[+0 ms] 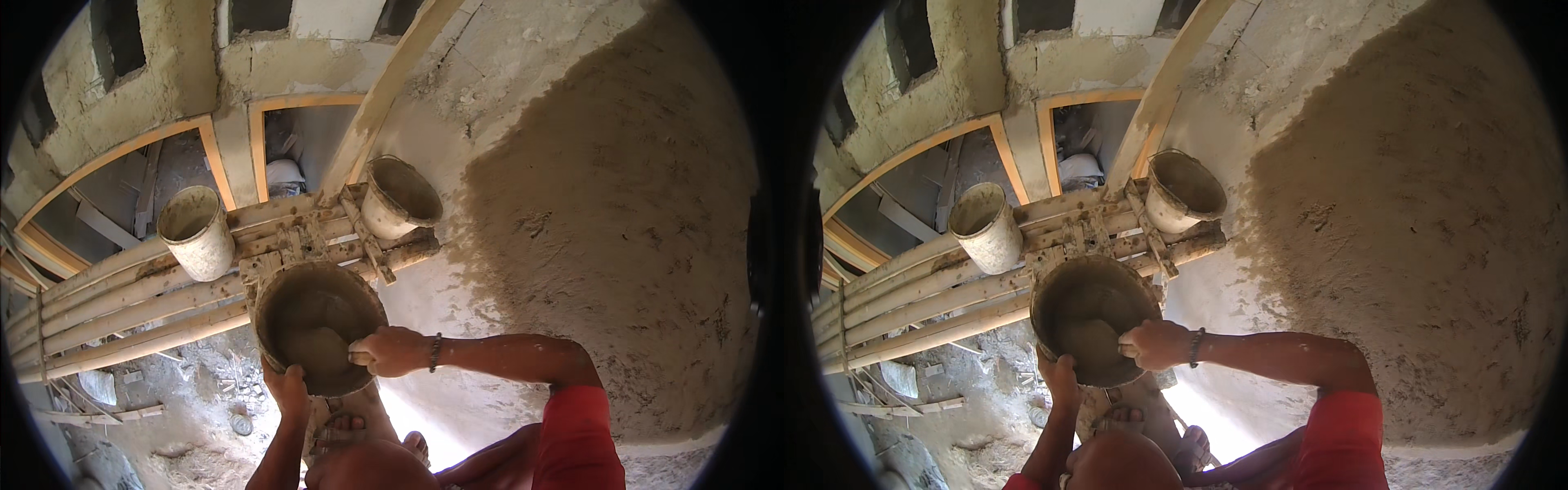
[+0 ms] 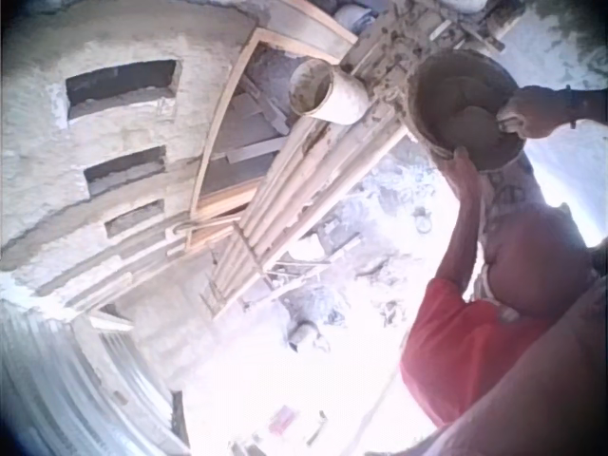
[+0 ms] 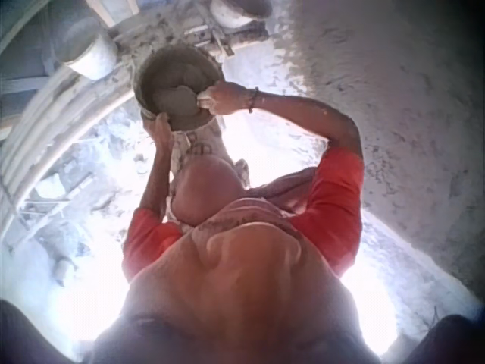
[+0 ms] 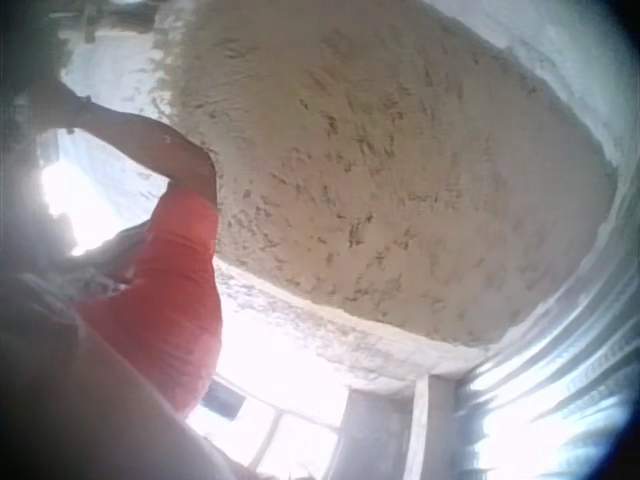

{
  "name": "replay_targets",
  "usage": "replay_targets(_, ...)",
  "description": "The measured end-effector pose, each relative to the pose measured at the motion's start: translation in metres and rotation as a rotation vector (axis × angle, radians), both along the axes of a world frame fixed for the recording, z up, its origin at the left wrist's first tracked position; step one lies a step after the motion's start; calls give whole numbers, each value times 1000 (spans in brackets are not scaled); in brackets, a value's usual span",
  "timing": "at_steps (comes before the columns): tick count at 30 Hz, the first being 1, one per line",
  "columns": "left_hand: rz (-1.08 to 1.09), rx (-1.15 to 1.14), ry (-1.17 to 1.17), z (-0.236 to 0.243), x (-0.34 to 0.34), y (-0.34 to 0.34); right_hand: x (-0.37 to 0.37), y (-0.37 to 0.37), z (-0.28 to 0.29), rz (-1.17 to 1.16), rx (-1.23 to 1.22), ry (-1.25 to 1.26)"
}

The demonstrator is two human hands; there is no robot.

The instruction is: The person stirs mortar in a bucket and applies it to a wall surface with a trowel.

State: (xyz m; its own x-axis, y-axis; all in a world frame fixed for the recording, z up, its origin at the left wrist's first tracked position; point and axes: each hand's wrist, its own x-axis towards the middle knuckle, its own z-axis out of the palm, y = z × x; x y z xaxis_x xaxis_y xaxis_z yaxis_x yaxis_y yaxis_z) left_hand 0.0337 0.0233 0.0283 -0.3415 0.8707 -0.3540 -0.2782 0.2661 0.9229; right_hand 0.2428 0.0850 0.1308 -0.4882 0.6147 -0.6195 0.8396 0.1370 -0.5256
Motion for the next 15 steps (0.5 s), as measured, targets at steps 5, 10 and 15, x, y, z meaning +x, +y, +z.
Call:
replay_targets(5,-1,-32,47,-1,-9,1,3,12,43,144,295,-123)
replay_targets(10,-24,-103,47,8,-6,4,-4,30,7,434,1010,-305)
replay_targets(15,-26,-40,88,0,1,3,-20,33,-40,499,774,-485)
